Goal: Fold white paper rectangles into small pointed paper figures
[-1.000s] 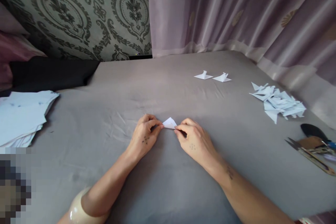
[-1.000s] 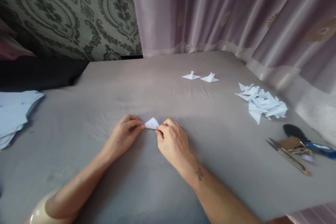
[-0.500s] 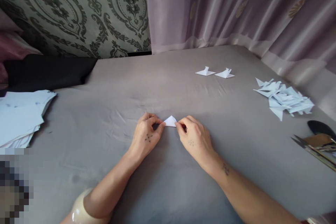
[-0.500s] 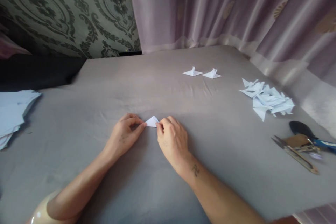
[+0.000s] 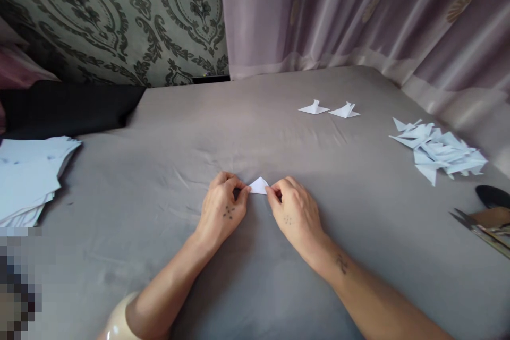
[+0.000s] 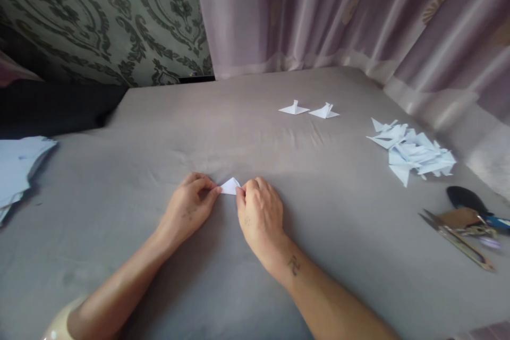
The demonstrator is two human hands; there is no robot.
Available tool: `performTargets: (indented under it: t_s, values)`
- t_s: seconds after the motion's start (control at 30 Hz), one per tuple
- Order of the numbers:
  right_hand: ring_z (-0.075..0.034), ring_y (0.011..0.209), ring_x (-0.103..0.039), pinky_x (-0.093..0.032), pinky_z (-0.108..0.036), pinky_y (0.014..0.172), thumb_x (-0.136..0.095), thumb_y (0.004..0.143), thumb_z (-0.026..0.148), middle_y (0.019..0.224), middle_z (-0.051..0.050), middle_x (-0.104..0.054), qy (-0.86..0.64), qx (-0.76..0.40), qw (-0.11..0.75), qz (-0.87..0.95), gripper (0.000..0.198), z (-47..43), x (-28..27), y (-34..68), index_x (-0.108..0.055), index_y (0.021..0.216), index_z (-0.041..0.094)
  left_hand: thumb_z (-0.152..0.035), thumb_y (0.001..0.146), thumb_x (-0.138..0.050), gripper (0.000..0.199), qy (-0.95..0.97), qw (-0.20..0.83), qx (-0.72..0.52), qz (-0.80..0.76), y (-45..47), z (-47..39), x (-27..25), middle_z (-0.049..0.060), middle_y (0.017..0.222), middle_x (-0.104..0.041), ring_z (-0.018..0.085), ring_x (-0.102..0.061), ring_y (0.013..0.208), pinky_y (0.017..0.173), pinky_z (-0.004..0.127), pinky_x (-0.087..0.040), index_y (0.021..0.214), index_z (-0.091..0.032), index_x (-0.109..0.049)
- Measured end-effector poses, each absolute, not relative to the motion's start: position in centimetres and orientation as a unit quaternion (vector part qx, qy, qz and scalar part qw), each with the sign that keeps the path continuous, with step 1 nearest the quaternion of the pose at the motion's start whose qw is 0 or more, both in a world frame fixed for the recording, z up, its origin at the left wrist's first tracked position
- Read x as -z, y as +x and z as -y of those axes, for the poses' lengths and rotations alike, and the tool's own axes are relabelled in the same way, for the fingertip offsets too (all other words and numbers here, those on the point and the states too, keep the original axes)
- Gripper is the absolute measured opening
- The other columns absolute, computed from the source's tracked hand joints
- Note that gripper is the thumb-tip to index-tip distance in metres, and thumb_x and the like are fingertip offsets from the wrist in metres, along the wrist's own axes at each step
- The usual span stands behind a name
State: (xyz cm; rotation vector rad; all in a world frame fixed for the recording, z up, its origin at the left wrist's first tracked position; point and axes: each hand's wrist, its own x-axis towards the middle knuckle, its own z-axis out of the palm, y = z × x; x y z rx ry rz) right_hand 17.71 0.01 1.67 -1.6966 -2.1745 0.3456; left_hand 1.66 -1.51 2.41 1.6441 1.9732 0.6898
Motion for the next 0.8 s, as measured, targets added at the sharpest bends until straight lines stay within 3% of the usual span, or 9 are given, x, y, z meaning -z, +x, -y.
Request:
performTargets:
  t_s: [0.37, 0.53, 0.67, 0.8]
  values:
    - [-0.018, 0.073, -0.061, -0.035, -0.029, 0.062, -0.059, 0.090, 0.030, 0.079, -0.002, -0.064, -0.617, -0.136, 0.152, 0.760, 0.018, -0.2, -2.0, 17.6, -0.058, 0.075, 0.020, -0.031, 0.085, -0.058, 0.016, 0.602, 0.231, -0.233, -0.728, 1.5, 1.3, -2.0, 0.005, 0.097, -0.057, 0.017, -0.058, 0.077, 0.071, 0.033, -0.048, 0.076, -0.018, -0.062]
    - [-0.017, 0.073, -0.060, -0.034, -0.028, 0.061, -0.059, 0.090, 0.031, 0.079, 0.000, -0.063, -0.604, -0.140, 0.154, 0.770, 0.017, -0.3, -2.0, 18.0, -0.056, 0.077, 0.020, -0.019, 0.090, -0.050, 0.008, 0.687, 0.121, -0.259, -0.668, 1.8, 1.6, -1.1, 0.007, 0.100, -0.055, 0.020, -0.055, 0.088, 0.079, 0.035, -0.048, 0.092, -0.018, -0.058]
    - [-0.016, 0.072, -0.060, -0.033, -0.028, 0.060, -0.056, 0.092, 0.031, 0.080, -0.001, -0.063, -0.598, -0.137, 0.146, 0.776, 0.015, -0.3, -2.1, 18.1, -0.055, 0.080, 0.021, -0.009, 0.093, -0.039, 0.030, 0.775, 0.065, -0.209, -0.593, 2.2, 1.7, -0.8, 0.007, 0.107, -0.058, 0.020, -0.051, 0.087, 0.078, 0.035, -0.046, 0.109, -0.022, -0.060]
    - [-0.017, 0.070, -0.060, -0.032, -0.028, 0.056, -0.055, 0.093, 0.035, 0.084, -0.002, -0.063, -0.600, -0.141, 0.128, 0.777, 0.017, -0.2, -2.4, 18.6, -0.055, 0.084, 0.021, -0.007, 0.094, -0.037, 0.031, 0.811, 0.074, -0.205, -0.544, 2.1, 2.0, -1.0, 0.006, 0.105, -0.062, 0.019, -0.052, 0.086, 0.078, 0.032, -0.048, 0.106, -0.017, -0.063]
